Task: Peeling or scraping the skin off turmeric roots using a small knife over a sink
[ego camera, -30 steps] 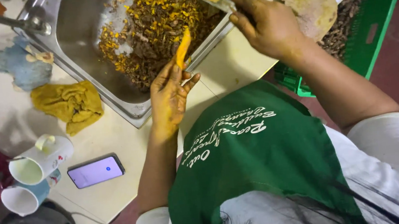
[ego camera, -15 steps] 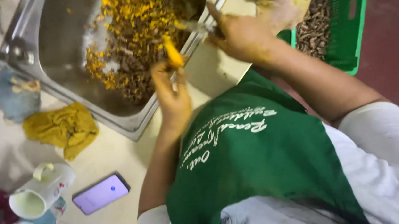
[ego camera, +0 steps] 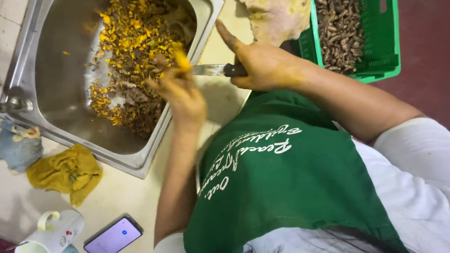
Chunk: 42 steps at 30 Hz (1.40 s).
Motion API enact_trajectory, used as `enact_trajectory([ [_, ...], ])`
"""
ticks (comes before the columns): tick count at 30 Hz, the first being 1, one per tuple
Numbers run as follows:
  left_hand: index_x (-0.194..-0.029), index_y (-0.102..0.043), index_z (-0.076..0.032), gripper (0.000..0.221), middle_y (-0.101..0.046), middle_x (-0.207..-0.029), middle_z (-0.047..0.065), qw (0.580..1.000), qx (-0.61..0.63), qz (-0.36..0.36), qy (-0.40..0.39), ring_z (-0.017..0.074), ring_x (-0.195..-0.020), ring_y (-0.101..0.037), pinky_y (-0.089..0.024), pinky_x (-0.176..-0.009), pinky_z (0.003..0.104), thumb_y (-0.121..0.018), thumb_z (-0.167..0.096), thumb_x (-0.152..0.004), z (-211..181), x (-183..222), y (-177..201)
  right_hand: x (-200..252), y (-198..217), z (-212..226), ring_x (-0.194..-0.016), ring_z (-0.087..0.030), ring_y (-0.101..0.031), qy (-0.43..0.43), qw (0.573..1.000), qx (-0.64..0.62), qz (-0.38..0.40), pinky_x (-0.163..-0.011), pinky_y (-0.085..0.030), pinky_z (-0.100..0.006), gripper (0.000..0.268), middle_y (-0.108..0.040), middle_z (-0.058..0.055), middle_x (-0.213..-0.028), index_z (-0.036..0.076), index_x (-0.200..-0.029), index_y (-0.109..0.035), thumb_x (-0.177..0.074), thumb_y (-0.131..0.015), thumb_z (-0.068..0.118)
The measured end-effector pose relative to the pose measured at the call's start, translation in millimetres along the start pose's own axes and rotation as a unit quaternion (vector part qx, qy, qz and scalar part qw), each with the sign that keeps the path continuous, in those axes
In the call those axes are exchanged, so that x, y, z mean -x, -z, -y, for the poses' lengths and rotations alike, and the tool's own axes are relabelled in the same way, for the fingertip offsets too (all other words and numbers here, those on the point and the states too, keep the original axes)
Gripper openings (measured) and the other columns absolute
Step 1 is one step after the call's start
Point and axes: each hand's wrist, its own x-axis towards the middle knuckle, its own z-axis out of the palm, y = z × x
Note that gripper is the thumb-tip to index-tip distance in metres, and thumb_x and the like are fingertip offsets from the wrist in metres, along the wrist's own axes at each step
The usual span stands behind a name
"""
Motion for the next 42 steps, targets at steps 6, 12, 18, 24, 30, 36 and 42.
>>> enact_trajectory([
  [6,-0.137,-0.023,0.004,0.046,-0.046,-0.135,0.033,0.974,-0.073,-0.068,0.202,0.0432,-0.112,-0.056,-0.046,-0.098,0.049,-0.047,-0.027,-0.112,94,-25,28,14,42,-55,-0.080,-0.023,-0.069,0.002,0.993,-0.095,-0.062,-0.075,-0.057,-0.035,0.095,-0.072,-0.013,-0.112,0.016,-0.167,-0.007,-0.094,-0.066,0.019],
  [12,-0.136,-0.044,0.002,0.050,-0.048,-0.134,0.023,0.933,-0.043,-0.035,0.355,0.0348,-0.128,-0.047,-0.035,-0.110,0.044,-0.068,-0.027,-0.103,144,-67,16,-11,55,-155,-0.103,-0.045,-0.069,0.012,0.989,0.023,-0.148,-0.085,-0.052,-0.056,0.072,-0.072,-0.024,-0.110,0.009,-0.154,-0.047,-0.089,-0.070,0.028],
  [18,-0.109,-0.067,-0.021,0.024,-0.070,-0.108,0.010,0.971,-0.100,-0.070,0.204,0.0348,-0.113,-0.066,-0.048,-0.098,0.050,-0.076,-0.042,-0.101,55,-188,-3,-54,47,-206,-0.101,-0.049,-0.070,0.045,0.986,0.050,-0.150,-0.088,-0.054,-0.062,0.055,-0.075,-0.026,-0.106,0.005,-0.137,-0.064,-0.091,-0.070,0.036],
  [24,-0.103,-0.067,-0.003,0.020,-0.073,-0.096,0.022,0.988,-0.064,-0.137,-0.020,0.0437,-0.100,-0.071,-0.053,-0.091,0.051,-0.080,-0.019,-0.099,4,-301,-40,-92,39,-229,-0.094,-0.045,-0.073,0.124,0.984,0.031,-0.121,-0.085,-0.056,-0.058,0.054,-0.077,-0.020,-0.097,0.013,-0.134,-0.062,-0.088,-0.072,0.039],
  [30,-0.118,-0.066,-0.016,0.035,-0.067,-0.114,0.012,0.980,-0.099,-0.165,0.049,0.0347,-0.116,-0.062,-0.048,-0.102,0.048,-0.083,-0.038,-0.097,4,-323,-79,-111,44,-249,-0.095,-0.041,-0.073,0.150,0.984,-0.047,-0.085,-0.084,-0.058,-0.056,0.053,-0.077,-0.016,-0.097,0.018,-0.134,-0.062,-0.088,-0.073,0.041],
  [36,-0.132,-0.066,-0.029,0.052,-0.061,-0.132,0.002,0.967,-0.143,-0.178,0.115,0.0256,-0.132,-0.054,-0.043,-0.113,0.046,-0.087,-0.058,-0.095,56,-320,-105,-123,56,-250,-0.100,-0.038,-0.073,0.143,0.982,-0.096,-0.073,-0.086,-0.058,-0.051,0.047,-0.078,-0.016,-0.104,0.015,-0.130,-0.067,-0.087,-0.076,0.033],
  [42,-0.142,-0.058,-0.002,0.049,-0.057,-0.135,0.030,0.970,0.028,-0.158,0.181,0.0496,-0.134,-0.050,-0.040,-0.114,0.057,-0.073,-0.031,-0.105,-11,-174,-109,-120,65,-240,-0.113,-0.041,-0.068,0.115,0.982,-0.145,-0.036,-0.096,-0.054,-0.053,0.057,-0.073,-0.021,-0.117,0.013,-0.136,-0.062,-0.089,-0.076,0.042],
])
